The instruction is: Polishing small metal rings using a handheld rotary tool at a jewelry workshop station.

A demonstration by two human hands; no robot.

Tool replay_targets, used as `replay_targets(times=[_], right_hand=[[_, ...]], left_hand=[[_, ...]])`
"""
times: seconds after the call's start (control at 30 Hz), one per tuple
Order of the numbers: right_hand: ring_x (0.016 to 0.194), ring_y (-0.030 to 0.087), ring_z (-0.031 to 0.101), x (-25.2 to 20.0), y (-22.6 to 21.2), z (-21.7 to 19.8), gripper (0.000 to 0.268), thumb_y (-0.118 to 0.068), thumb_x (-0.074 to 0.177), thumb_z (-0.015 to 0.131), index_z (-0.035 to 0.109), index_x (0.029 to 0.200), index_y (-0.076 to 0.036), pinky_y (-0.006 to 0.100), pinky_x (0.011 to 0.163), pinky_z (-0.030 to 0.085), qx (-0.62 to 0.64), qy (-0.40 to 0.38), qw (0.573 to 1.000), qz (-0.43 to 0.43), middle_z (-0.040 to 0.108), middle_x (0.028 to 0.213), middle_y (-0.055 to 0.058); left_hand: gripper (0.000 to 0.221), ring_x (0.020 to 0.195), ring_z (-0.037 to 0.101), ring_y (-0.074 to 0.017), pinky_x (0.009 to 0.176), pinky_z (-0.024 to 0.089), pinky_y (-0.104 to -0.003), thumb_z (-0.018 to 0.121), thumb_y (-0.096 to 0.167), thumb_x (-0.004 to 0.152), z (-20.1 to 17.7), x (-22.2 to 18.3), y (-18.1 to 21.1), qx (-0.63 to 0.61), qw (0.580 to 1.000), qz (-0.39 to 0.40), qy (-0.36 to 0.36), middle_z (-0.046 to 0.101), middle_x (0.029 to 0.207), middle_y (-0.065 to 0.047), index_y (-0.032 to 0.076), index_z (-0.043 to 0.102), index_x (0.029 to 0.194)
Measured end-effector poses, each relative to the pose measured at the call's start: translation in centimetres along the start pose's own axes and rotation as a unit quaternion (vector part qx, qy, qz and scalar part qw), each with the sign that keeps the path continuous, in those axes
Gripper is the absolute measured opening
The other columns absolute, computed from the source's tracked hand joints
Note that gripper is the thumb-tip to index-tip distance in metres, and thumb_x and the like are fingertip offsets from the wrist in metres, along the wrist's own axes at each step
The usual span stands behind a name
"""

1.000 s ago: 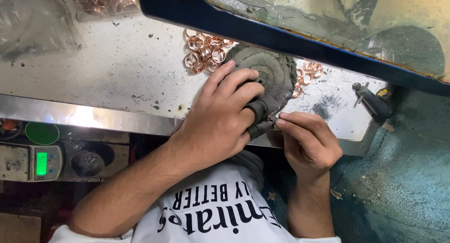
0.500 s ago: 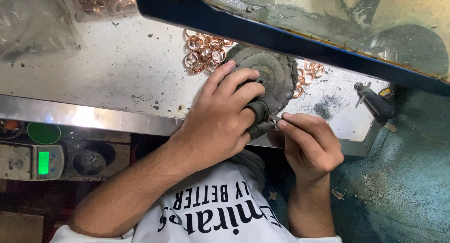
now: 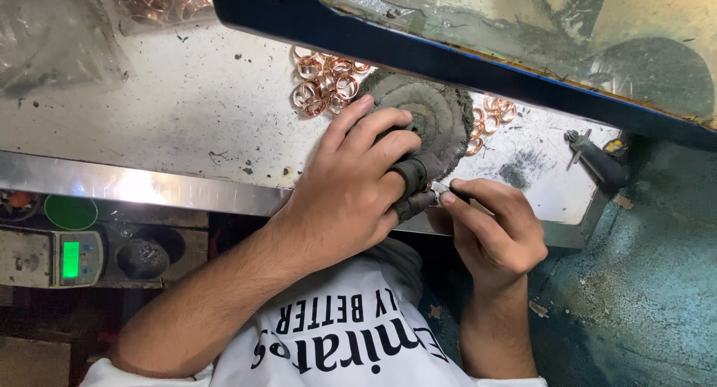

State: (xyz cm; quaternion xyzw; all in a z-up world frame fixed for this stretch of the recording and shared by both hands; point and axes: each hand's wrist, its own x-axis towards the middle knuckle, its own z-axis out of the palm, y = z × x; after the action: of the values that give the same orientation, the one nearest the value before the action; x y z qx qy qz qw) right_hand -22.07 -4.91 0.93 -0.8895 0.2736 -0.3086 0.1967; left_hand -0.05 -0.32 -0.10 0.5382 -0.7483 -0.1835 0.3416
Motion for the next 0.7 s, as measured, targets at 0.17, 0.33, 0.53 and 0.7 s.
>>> replay_targets(times=[0.17, 0.33, 0.53, 0.7], right_hand=[[0.086, 0.036, 0.068, 0.2, -0.29, -0.29, 0.009, 0.006, 0.099, 0.064, 0.072, 0.098, 0.008, 0.044, 0.076, 0.059, -0.011, -0.01, 1.0, 0.0, 0.069, 0.099, 0.028], [0.084, 0.036, 0.068, 0.34, -0.56, -0.47, 0.008, 0.006, 0.098, 0.065, 0.072, 0.096, 0.008, 0.044, 0.076, 0.059, -0.016, -0.015, 1.0, 0.006, 0.07, 0.097, 0.027], [0.081, 0.035, 0.068, -0.08, -0.34, -0.2, 0.009, 0.013, 0.097, 0.064, 0.07, 0.094, 0.007, 0.044, 0.075, 0.06, -0.015, 0.017, 1.0, 0.016, 0.071, 0.095, 0.025], [0.085, 0.033, 0.07, 0.0, -0.54, -0.21, 0.009, 0.015, 0.093, 0.071, 0.069, 0.094, 0.007, 0.041, 0.081, 0.062, 0.036, 0.018, 0.996, 0.085, 0.069, 0.094, 0.024]], left_hand=[[0.011, 0.131, 0.052, -0.0353, 0.121, 0.03, -0.058, 0.079, 0.009, 0.067, 0.12, -0.03, 0.05, 0.001, 1.0, -0.002, 0.007, 0.062, 0.121, -0.01, 0.004, 0.069, 0.07], [0.013, 0.13, 0.053, -0.0366, 0.121, 0.03, -0.058, 0.08, 0.01, 0.065, 0.1, -0.01, -0.03, 0.005, 1.0, 0.002, 0.006, 0.061, 0.12, -0.011, 0.003, 0.069, 0.07], [0.013, 0.132, 0.052, -0.0352, 0.121, 0.029, -0.057, 0.079, 0.011, 0.067, 0.06, -0.04, 0.0, 0.003, 1.0, -0.001, 0.003, 0.061, 0.121, -0.009, 0.004, 0.071, 0.073], [0.015, 0.131, 0.051, -0.0353, 0.121, 0.029, -0.058, 0.082, 0.012, 0.065, 0.11, -0.02, -0.07, 0.005, 1.0, 0.003, 0.001, 0.061, 0.123, -0.009, 0.005, 0.071, 0.073]])
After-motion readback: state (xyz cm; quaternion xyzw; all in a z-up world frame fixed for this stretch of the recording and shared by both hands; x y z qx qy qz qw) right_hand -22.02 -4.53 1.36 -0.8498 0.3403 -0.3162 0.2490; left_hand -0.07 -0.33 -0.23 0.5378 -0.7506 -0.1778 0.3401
